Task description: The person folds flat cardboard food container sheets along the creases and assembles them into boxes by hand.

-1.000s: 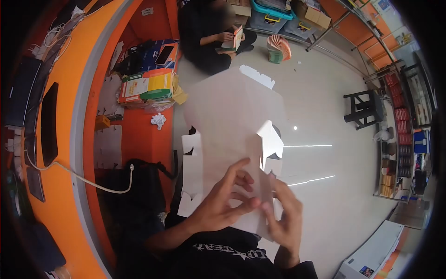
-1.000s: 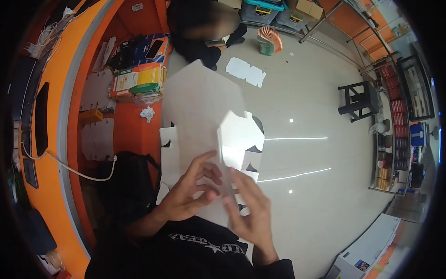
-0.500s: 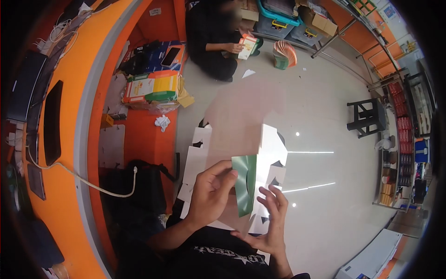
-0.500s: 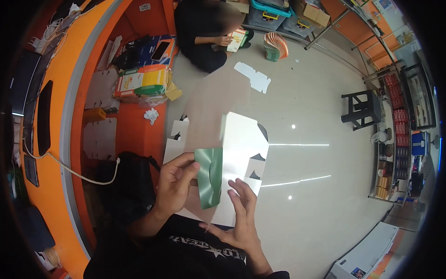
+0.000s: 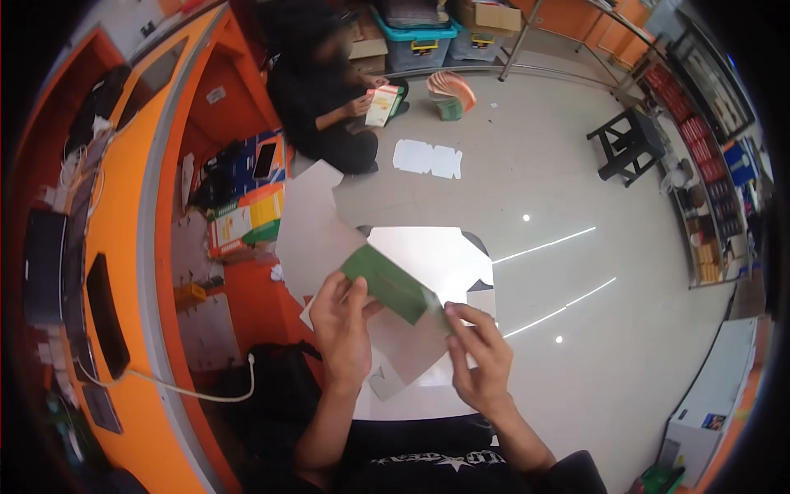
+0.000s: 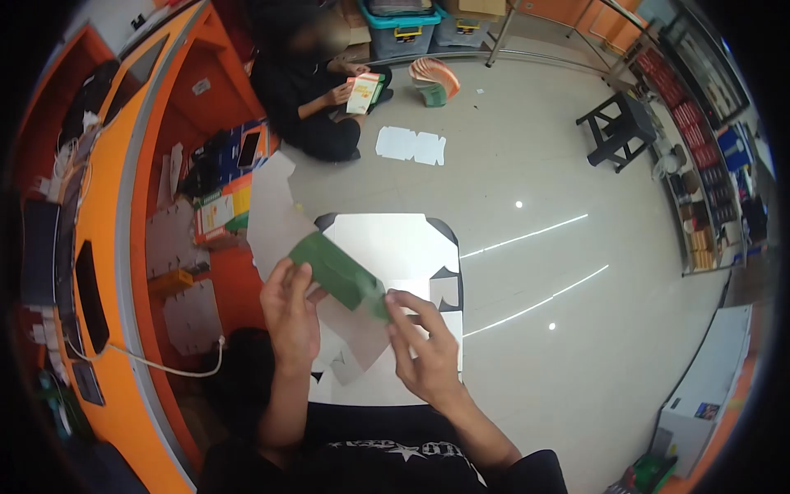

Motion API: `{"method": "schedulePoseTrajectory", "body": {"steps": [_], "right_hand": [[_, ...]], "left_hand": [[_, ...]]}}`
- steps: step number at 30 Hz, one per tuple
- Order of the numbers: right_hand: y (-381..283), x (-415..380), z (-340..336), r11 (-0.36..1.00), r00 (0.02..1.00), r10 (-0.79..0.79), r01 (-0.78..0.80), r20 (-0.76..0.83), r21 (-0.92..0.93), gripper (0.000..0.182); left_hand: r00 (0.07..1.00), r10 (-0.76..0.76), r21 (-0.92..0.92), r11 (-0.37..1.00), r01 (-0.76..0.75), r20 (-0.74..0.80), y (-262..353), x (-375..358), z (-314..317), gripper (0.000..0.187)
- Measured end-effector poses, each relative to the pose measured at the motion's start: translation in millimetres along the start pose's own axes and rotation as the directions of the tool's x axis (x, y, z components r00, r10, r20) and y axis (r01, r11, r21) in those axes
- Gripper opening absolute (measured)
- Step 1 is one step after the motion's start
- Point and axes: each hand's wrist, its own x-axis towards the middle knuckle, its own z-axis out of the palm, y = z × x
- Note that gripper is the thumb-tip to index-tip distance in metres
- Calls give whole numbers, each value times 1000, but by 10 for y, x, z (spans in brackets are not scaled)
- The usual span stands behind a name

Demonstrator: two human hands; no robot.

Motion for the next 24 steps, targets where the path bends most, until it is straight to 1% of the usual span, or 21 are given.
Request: {"method": "schedulePoseTrajectory", "body": {"steps": [1, 2, 3, 5, 6, 7, 8, 9, 10, 12, 13, 14, 15, 16, 17, 18, 19, 21, 22, 23, 24], "right_hand": [[-11, 37, 0, 980, 984, -170, 173, 46, -94, 36], [6, 3, -34, 970, 975, -192, 206, 116, -131, 43], [29, -9, -50, 973, 979, -178, 190, 96, -134, 43], [96, -66, -63, 939, 951, -263, 291, 163, -181, 51], [146, -104, -107, 913, 933, -286, 334, 216, -235, 57], [159, -141, -147, 919, 941, -268, 314, 206, -239, 57], [167, -155, -187, 908, 930, -266, 330, 253, -257, 58], [172, -169, -206, 897, 917, -264, 348, 299, -274, 60], [172, -194, -210, 902, 926, -249, 328, 284, -281, 60], [188, -203, -234, 917, 903, -287, 356, 319, -182, 60], [197, -229, -227, 917, 910, -280, 347, 306, -195, 60], [200, -275, -191, 930, 910, -283, 337, 304, -143, 60], [195, -302, -158, 942, 911, -285, 324, 298, -91, 59], [179, -304, -140, 945, 920, -278, 313, 275, -91, 54], [185, -312, -112, 949, 929, -265, 299, 257, -103, 54], [212, -326, -90, 950, 943, -260, 289, 208, -119, 51], [231, -349, -85, 951, 955, -250, 273, 160, -144, 48], [243, -363, -85, 953, 965, -229, 249, 129, -173, 49], [258, -380, -127, 955, 966, -234, 250, 113, -159, 49], [267, -409, -170, 954, 969, -224, 239, 102, -183, 49], [263, -431, -167, 953, 973, -220, 230, 73, -199, 49]], "left_hand": [[1000, 19, 49, 999, -18, -20, -11, -43, 23, 16], [1000, 29, 61, 998, -28, -9, -8, -90, 47, 17], [1000, 20, 74, 997, -20, 10, -10, -136, 80, 17], [993, 115, 117, 987, -112, -22, -33, -224, 112, 20], [994, 105, 124, 987, -104, -5, -53, -227, 120, 20], [994, 111, 222, 968, -113, 19, -68, -250, 118, 23], [992, 117, 316, 940, -126, 46, -82, -266, 118, 27], [993, 105, 325, 938, -119, 60, -86, -269, 114, 27], [990, 93, 318, 940, -122, 103, -83, -261, 106, 27], [983, 79, 305, 944, -128, 168, -89, -219, 100, 28], [982, -43, 150, 989, 15, 185, -101, -213, 68, 28], [962, -164, -1, 986, 169, 218, -116, -220, 41, 29], [956, -173, 7, 984, 176, 236, -133, -235, 23, 29], [949, -219, 9, 975, 223, 226, -143, -263, -5, 30], [939, -264, 12, 963, 268, 219, -148, -286, -23, 31], [943, -219, -16, 973, 230, 251, -176, -335, 6, 28], [930, -237, -12, 968, 250, 281, -207, -360, 19, 28], [962, -165, -30, 984, 175, 216, -339, -420, 105, 27], [958, -150, 29, 989, 147, 246, -364, -424, 140, 27], [949, -160, 23, 987, 160, 270, -419, -443, 166, 27], [956, -155, 88, 987, 137, 250, -463, -457, 165, 23]]}}
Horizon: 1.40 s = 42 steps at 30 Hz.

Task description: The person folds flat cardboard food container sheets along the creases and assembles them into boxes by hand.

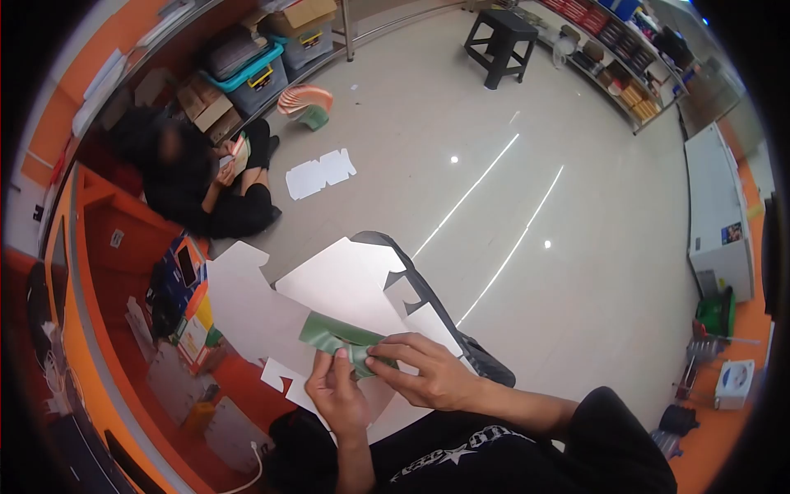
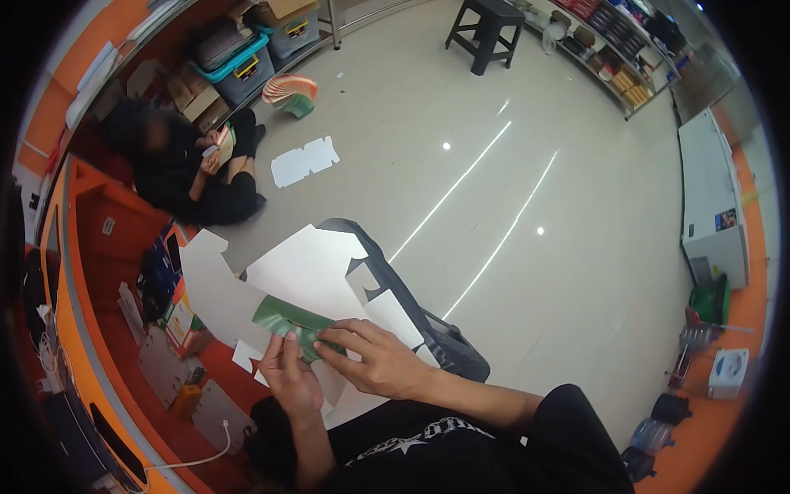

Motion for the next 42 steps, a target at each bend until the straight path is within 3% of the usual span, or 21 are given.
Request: {"method": "schedulePoseTrajectory", "body": {"steps": [3, 6, 8, 9, 10, 11, 13, 15, 17, 19, 21, 22, 23, 25, 27, 29, 31, 33, 35, 38, 42], "right_hand": [[-28, 13, 5, 1000, 998, 4, -5, -57, -12, 46], [-47, 62, 93, 999, 990, 34, -39, -134, -34, 44], [-53, 129, 168, 998, 980, 34, -44, -195, -46, 37], [-87, 156, 167, 996, 982, 73, -82, -176, -44, 36], [-88, 161, 185, 994, 978, 85, -96, -189, -53, 38], [-89, 182, 155, 992, 983, 122, -125, -140, -8, 43], [-103, 343, 125, 934, 958, 260, -217, -122, 282, 46], [41, 249, 180, 592, 888, 437, -405, 144, 697, 37], [165, 219, 170, 465, 842, 470, -492, 266, 736, 36], [343, 141, 173, 553, 860, 420, -497, 291, 669, 36], [282, 159, 152, 650, 875, 396, -482, 278, 588, 41], [295, 186, 77, 835, 894, 306, -418, 328, 358, 48], [231, 229, -21, 852, 868, 309, -434, 388, 294, 48], [456, 165, -161, 810, 862, 215, -420, 459, 410, 43], [493, 246, -247, 667, 832, 490, -549, 259, 503, 29], [576, 411, -327, 721, 779, 598, -626, 191, 297, 32], [593, 512, -284, 733, 796, 594, -595, 116, 329, 27], [715, 584, -270, 777, 741, 604, -630, 295, -9, 30], [667, 611, -157, 821, 794, 557, -571, 244, -17, 28], [589, 641, -180, 848, 813, 528, -489, 244, -205, 23], [446, 564, -254, 851, 816, 524, -489, 243, -191, 16]], "left_hand": [[996, 81, 152, 986, -74, -38, -15, 0, 147, 18], [973, 229, 375, 900, -224, 32, 41, -21, 136, 14], [993, 113, 286, 953, -104, -14, 73, -86, 121, 14], [992, 120, 291, 949, -123, 31, 123, -84, 108, 14], [997, 74, 142, 987, -70, -25, 120, -76, 137, 15], [999, 27, -31, 999, -28, -45, 101, -73, 135, 15], [995, -96, 7, 995, 96, 19, 114, -95, 51, 19], [999, -29, 34, 999, 28, 26, 132, -91, 80, 23], [999, 20, 48, 999, -22, 41, 101, -100, 138, 28], [968, 214, 419, 873, -251, 133, 8, -64, 134, 35], [982, 148, 275, 945, -175, 116, -189, -48, 112, 34], [994, 72, 213, 973, -89, 85, -210, -59, 124, 33], [998, 2, 148, 989, -11, 62, -223, -49, 122, 32], [997, -41, 141, 989, 33, 60, -228, -39, 139, 31], [985, 135, 234, 960, -156, 104, -339, -67, 194, 24], [989, 98, 229, 966, -122, 112, -397, -155, 295, 24], [987, 69, 296, 949, -111, 147, -596, -249, 385, 29], [990, 47, 301, 950, -84, 131, -719, -320, 436, 34], [987, 57, 422, 899, -116, 150, -812, -336, 407, 37], [989, 4, 420, 905, -65, 146, -727, -301, 362, 33], [990, -11, 444, 895, -52, 138, -803, -277, 367, 30]]}}
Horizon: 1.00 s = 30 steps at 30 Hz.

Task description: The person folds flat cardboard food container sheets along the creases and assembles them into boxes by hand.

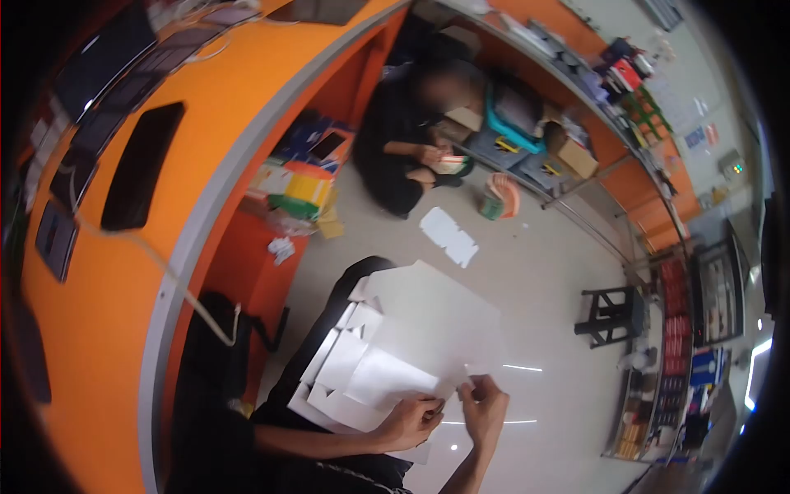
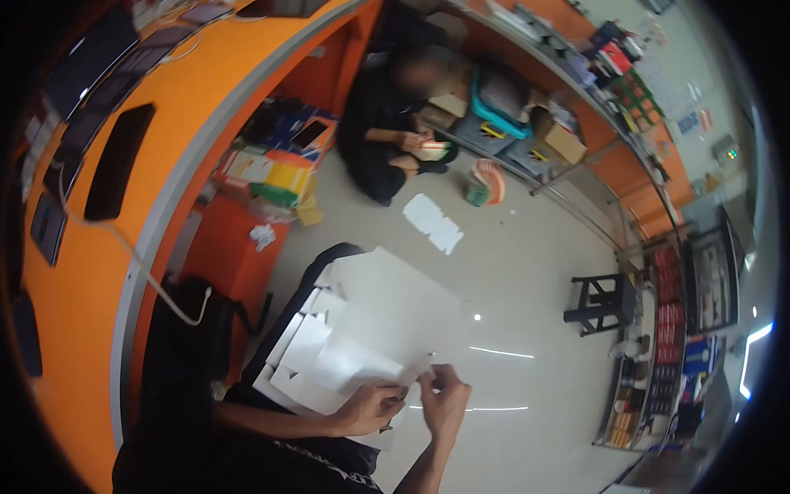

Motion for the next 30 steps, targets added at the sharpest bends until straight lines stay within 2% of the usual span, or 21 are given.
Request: {"method": "schedulePoseTrajectory", "body": {"steps": [1, 3, 5, 7, 10, 13, 17, 19, 20, 21, 23, 28, 30], "right_hand": [[6, -63, 21, 1000, 1000, 5, -5, -16, 7, 15], [75, -220, 85, 1000, 1000, -19, 18, -21, -17, 13], [110, -311, 176, 961, 958, -249, 227, -142, -156, 13], [34, -362, 191, 992, 981, -114, 105, -155, -64, 14], [-54, -315, 175, 998, 988, -67, 66, -136, -8, 16], [-147, -234, 166, 999, 993, -32, 36, -111, 39, 17], [-199, -144, 130, 999, 994, 19, -14, -110, 46, 15], [-179, -167, 178, 999, 994, -18, 22, -104, 35, 16], [-152, -203, 214, 999, 994, -34, 37, -103, 23, 18], [-111, -244, 257, 999, 994, -40, 43, -100, 23, 18], [-35, -326, 349, 993, 981, -120, 120, -151, -9, 17], [-16, -454, 410, 998, 976, -68, 68, -206, -6, 14], [-72, -474, 402, 990, 961, -133, 119, -243, -71, 13]], "left_hand": [[999, 30, 7, 1000, -30, 38, -7, 4, 13, 30], [984, 130, -49, 989, -137, -120, 16, 20, 7, 15], [996, 89, -3, 996, -89, -25, 100, 41, -73, 18], [997, 67, -51, 996, -69, -33, 96, 22, -49, 21], [995, 101, 33, 994, -100, -25, -9, 32, -13, 24], [999, 34, -48, 998, -33, 0, 16, 18, -32, 26], [998, 63, -23, 998, -64, -26, 12, 37, -49, 26], [999, 7, -24, 1000, -6, 38, 15, 36, -83, 26], [998, -30, -63, 997, 34, 58, -3, 40, -91, 33], [998, -29, -63, 997, 32, 51, -28, 39, -98, 33], [995, 94, 32, 995, -95, 33, -78, 37, -100, 40], [996, 65, 28, 997, -67, 64, -123, -6, -65, 47], [995, 79, 48, 995, -82, 64, -76, -2, -75, 48]]}}
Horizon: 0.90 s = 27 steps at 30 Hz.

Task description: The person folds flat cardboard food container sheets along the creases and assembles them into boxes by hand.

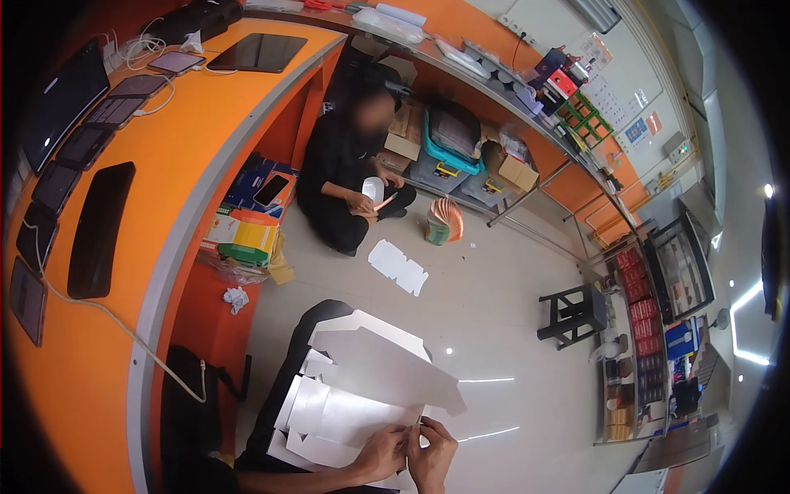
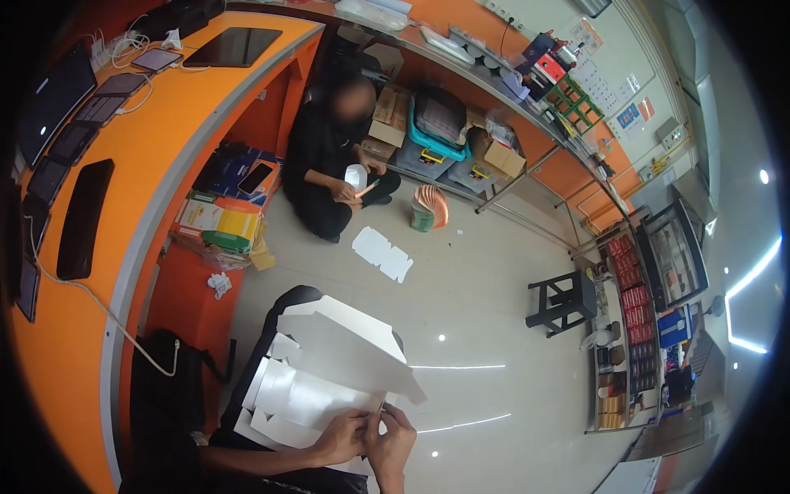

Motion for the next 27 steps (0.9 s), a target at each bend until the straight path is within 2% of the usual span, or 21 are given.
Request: {"method": "schedulePoseTrajectory", "body": {"steps": [2, 3, 5, 7, 9, 11, 12, 13, 15, 16, 17, 18, 19, 21, 22, 25, 26, 27], "right_hand": [[117, -93, 69, 1000, 1000, -18, 18, 0, -3, 13], [131, -103, 89, 999, 999, -47, 47, 3, -12, 13], [141, -126, 87, 1000, 1000, -14, 14, -7, 25, 13], [120, -150, 54, 998, 1000, 21, -21, -3, 67, 14], [165, -97, -26, 963, 971, 187, -211, 146, 169, 15], [241, -17, -102, 808, 884, 380, -460, 272, 368, 23], [288, 38, -123, 827, 891, 372, -445, 259, 344, 24], [327, 76, -112, 844, 899, 365, -430, 243, 320, 24], [430, 39, -26, 846, 905, 362, -419, 222, 330, 25], [532, -17, 29, 865, 921, 329, -382, 206, 325, 24], [619, -72, 64, 885, 936, 293, -342, 194, 316, 24], [596, -83, 51, 815, 897, 366, -437, 248, 381, 25], [569, -80, 45, 815, 899, 360, -433, 250, 384, 25], [435, -103, -24, 812, 910, 372, -415, 182, 410, 25], [383, -77, -54, 802, 888, 396, -458, 232, 383, 23], [311, 8, -35, 863, 907, 355, -411, 228, 294, 22], [330, 71, -30, 881, 911, 349, -399, 221, 254, 20], [379, 152, -27, 881, 913, 346, -396, 218, 259, 20]], "left_hand": [[998, -51, -37, 998, 52, 36, 88, -5, -48, 31], [998, -47, -30, 998, 48, 41, 67, 1, -58, 31], [996, 79, -9, 997, -79, -34, -21, 6, -18, 28], [995, 88, 23, 996, -87, -54, -139, 17, 46, 31], [992, 103, 64, 993, -99, -74, -155, 36, 53, 36], [999, -29, -36, 999, 28, -31, -65, 37, 61, 28], [996, 60, 13, 998, -59, -71, -77, 19, 91, 24], [996, 64, 22, 998, -63, -58, -79, -5, 108, 24], [1000, -20, 96, 995, 21, -8, -40, -11, 107, 25], [988, -137, 14, 991, 136, 65, 18, 19, 62, 27], [989, -132, 18, 991, 131, 62, -28, 31, 51, 27], [992, -45, 76, 996, 37, 115, -87, 36, 33, 29], [985, 36, 130, 990, -59, 172, -133, 38, 17, 31], [986, 44, 67, 996, -56, 162, -141, 23, 6, 34], [986, 55, 2, 998, -56, 158, -114, 11, -21, 36], [971, 111, 57, 990, -126, 210, 55, 64, -252, 38], [989, -54, -313, 945, 96, 139, 154, 60, -385, 37], [981, 175, -54, 982, -180, -84, 267, 109, -634, 37]]}}
